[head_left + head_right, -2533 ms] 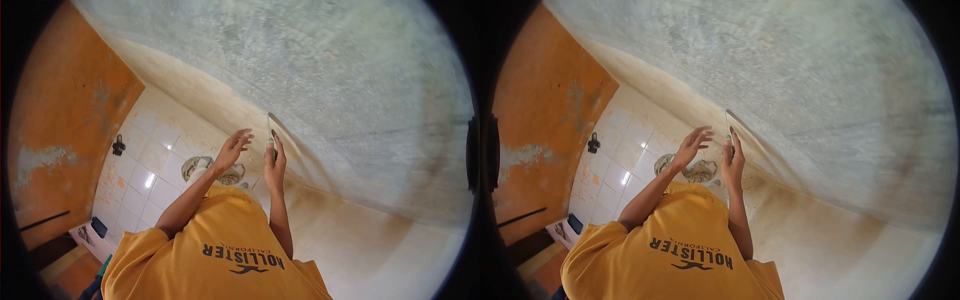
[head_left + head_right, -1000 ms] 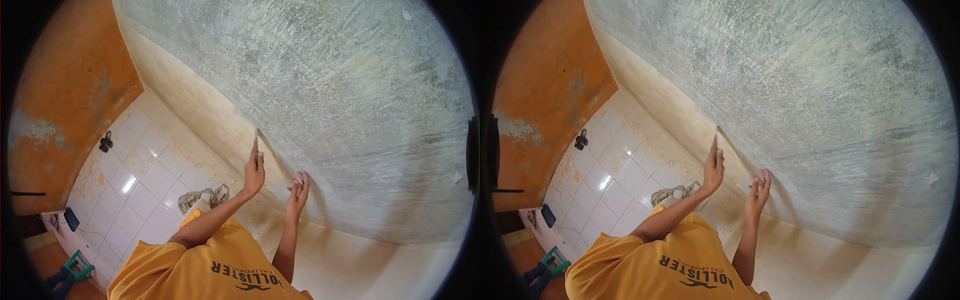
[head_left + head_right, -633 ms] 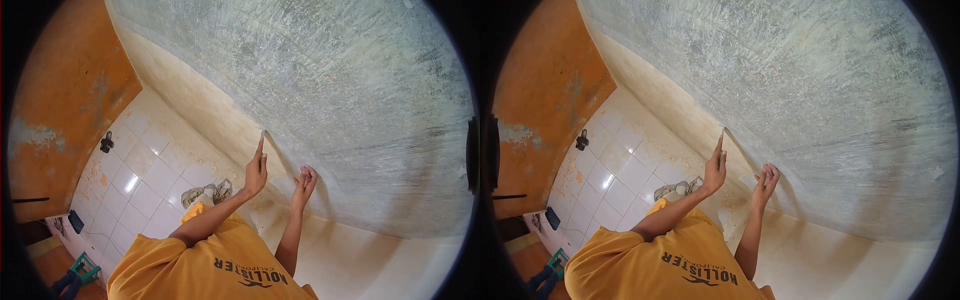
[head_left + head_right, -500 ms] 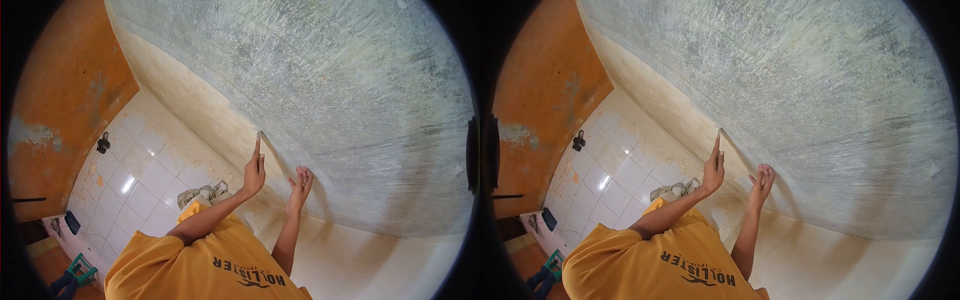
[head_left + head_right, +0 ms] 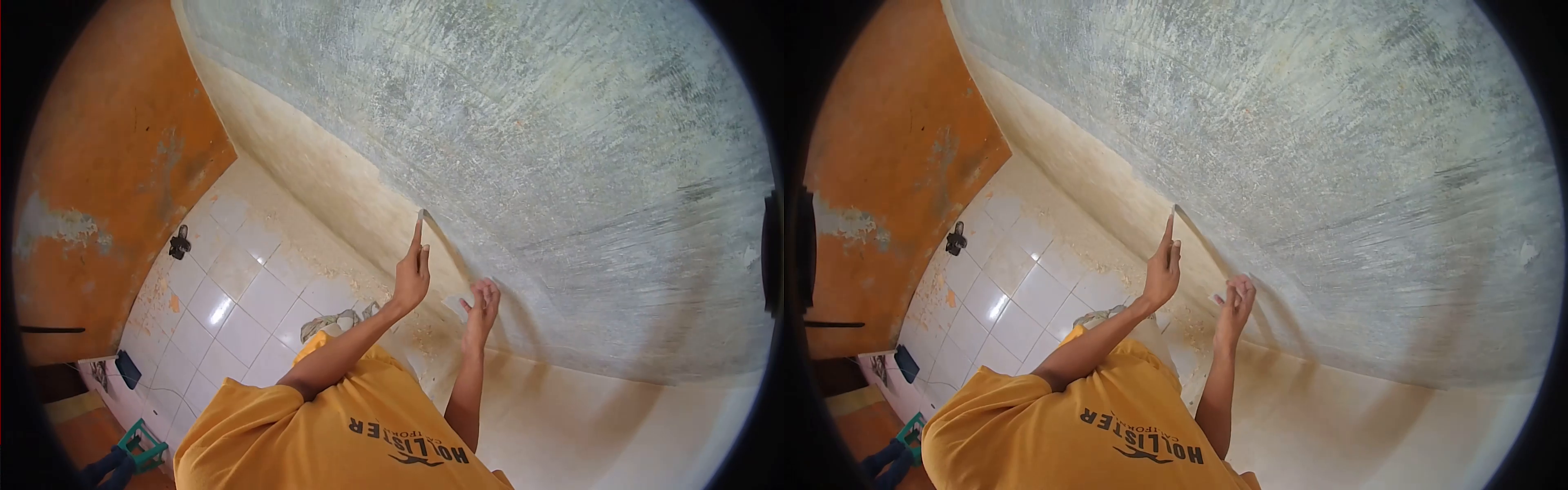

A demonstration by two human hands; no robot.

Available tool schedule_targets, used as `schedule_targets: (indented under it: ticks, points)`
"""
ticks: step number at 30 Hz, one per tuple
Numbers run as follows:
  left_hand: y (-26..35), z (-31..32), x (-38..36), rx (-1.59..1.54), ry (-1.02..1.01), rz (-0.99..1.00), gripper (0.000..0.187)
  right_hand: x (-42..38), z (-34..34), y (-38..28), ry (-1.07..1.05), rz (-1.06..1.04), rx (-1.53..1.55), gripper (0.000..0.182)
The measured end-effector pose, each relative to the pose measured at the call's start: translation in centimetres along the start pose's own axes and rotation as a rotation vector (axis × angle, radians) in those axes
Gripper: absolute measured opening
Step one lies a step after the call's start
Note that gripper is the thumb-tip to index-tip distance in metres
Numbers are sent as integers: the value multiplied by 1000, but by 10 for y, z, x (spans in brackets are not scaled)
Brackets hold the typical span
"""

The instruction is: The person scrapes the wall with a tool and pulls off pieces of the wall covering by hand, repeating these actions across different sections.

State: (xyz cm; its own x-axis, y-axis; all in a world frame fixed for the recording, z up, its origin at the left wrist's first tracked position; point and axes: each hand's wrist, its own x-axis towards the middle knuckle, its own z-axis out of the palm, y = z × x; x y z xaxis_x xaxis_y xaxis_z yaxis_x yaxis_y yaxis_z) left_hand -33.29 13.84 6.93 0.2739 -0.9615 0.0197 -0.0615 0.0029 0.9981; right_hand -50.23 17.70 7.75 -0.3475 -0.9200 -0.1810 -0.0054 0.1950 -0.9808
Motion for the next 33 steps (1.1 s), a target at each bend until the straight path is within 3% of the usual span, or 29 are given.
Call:
schedule_targets:
  ticks: [4,10,17,26,29,33]
  points:
    - [-7,0,3,-132,-18,2,58,-17,19,3,-156,2,-69,42]
    - [-8,-16,-9,-324,-227,-174,63,-36,45,11,-353,-15,-174,49]
    - [11,-46,-47,8,-387,-209,73,-48,45,22,-393,-65,-166,38]
    - [-15,-55,-58,-32,-469,-248,74,-27,32,25,-585,-12,-8,26]
    - [-32,-69,-58,62,-483,-340,74,-19,28,7,-578,-117,-69,18]
    - [-46,-87,-58,-60,-373,-309,71,-9,21,1,-553,-83,-90,17]
